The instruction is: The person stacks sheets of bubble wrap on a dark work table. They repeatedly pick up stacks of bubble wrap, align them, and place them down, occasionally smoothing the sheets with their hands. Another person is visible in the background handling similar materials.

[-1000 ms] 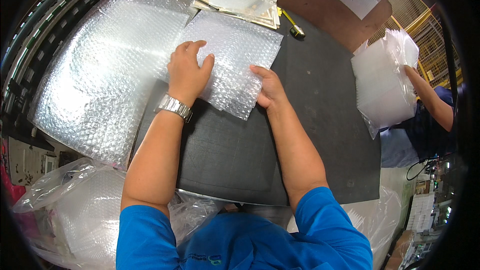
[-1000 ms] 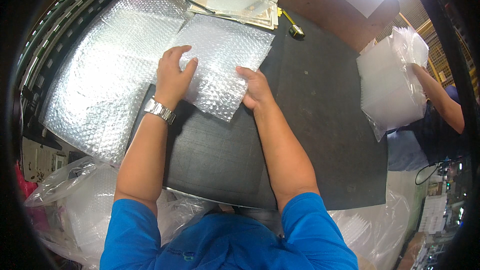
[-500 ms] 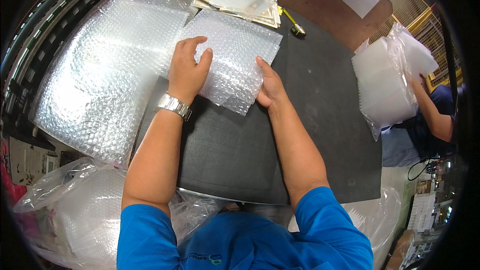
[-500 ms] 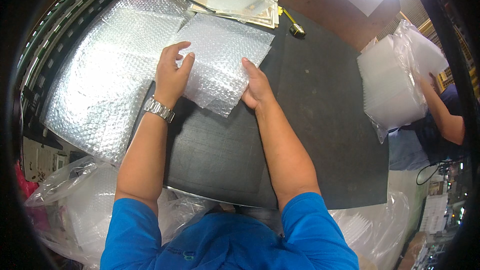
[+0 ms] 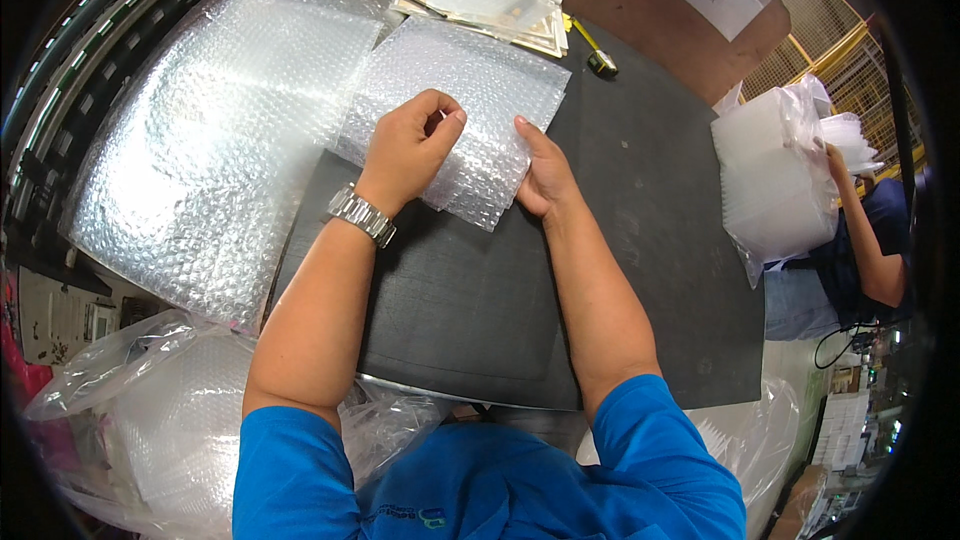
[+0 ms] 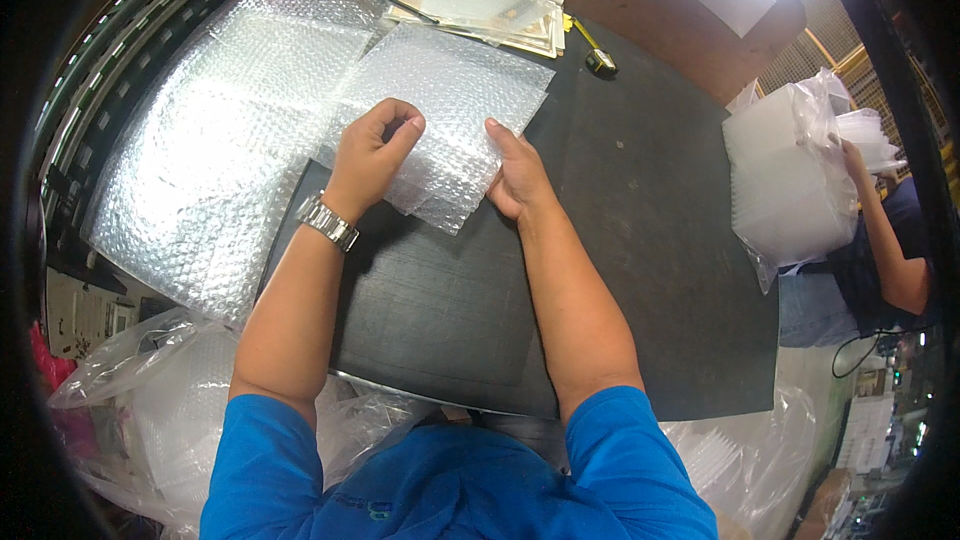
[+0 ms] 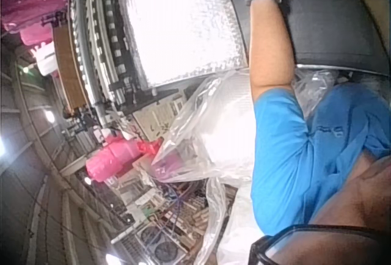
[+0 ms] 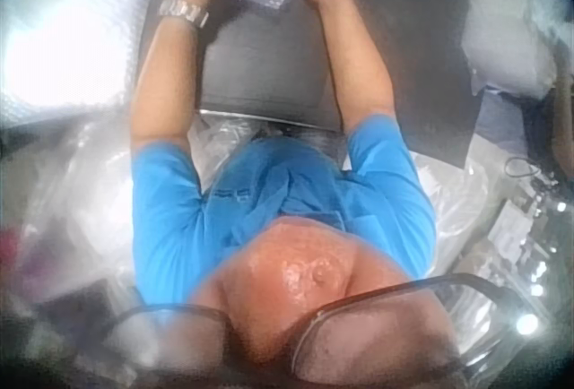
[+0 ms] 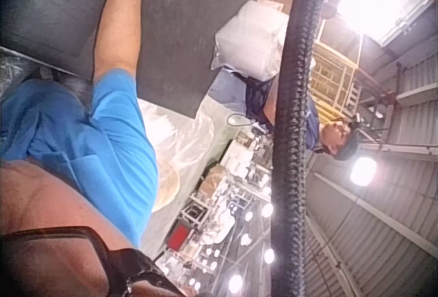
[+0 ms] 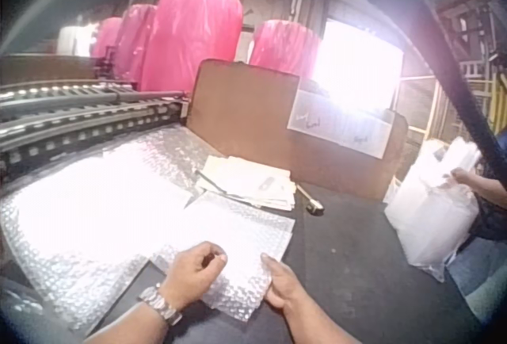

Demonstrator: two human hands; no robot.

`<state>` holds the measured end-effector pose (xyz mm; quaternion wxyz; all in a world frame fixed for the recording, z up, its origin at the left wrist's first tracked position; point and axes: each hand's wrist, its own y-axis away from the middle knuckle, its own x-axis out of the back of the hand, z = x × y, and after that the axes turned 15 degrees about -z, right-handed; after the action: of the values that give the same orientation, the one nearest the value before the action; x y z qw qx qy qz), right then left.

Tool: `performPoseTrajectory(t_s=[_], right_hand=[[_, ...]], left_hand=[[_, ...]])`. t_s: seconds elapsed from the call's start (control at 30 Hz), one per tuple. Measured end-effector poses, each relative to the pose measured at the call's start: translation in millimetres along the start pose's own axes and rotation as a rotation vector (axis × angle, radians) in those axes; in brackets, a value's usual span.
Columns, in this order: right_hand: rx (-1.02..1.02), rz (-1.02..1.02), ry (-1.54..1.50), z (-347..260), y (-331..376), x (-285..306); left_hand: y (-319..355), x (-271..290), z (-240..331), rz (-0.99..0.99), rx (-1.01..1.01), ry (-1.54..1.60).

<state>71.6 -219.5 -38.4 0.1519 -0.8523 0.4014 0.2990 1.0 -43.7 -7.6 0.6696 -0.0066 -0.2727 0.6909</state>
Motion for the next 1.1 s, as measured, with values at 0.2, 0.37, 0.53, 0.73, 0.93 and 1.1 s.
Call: performPoseTrajectory(t_s=[0.2,0.37,0.53,0.73,0.93,1.1], right_hand=[[-0.005,-0.020,-0.006,-0.5,1.1,0.4],[-0.008,-0.056,0.000,-0.2,1.2,1.0],[0.007,-0.028,0.026,0.1,2.0,-0.5],[-0.018,-0.017,0.024,-1.9,3.7,-4.7],[-0.018,-0.019,0.030,-1.4,2.7,-2.4],[-0.009,-0.039,0.015,-0.9,2.7,-1.8]], left_hand=[[1.5,1.6,3.5,-0.063,0.049,0.020],[1.7,0.8,3.9,-0.066,0.031,0.004],[2.0,0.1,5.3,-0.069,0.037,0.012],[2.4,0.0,6.5,-0.086,0.045,0.033],[2.3,-1.3,4.2,-0.095,0.034,0.047],[2.9,-1.3,6.8,-0.097,0.040,0.022]])
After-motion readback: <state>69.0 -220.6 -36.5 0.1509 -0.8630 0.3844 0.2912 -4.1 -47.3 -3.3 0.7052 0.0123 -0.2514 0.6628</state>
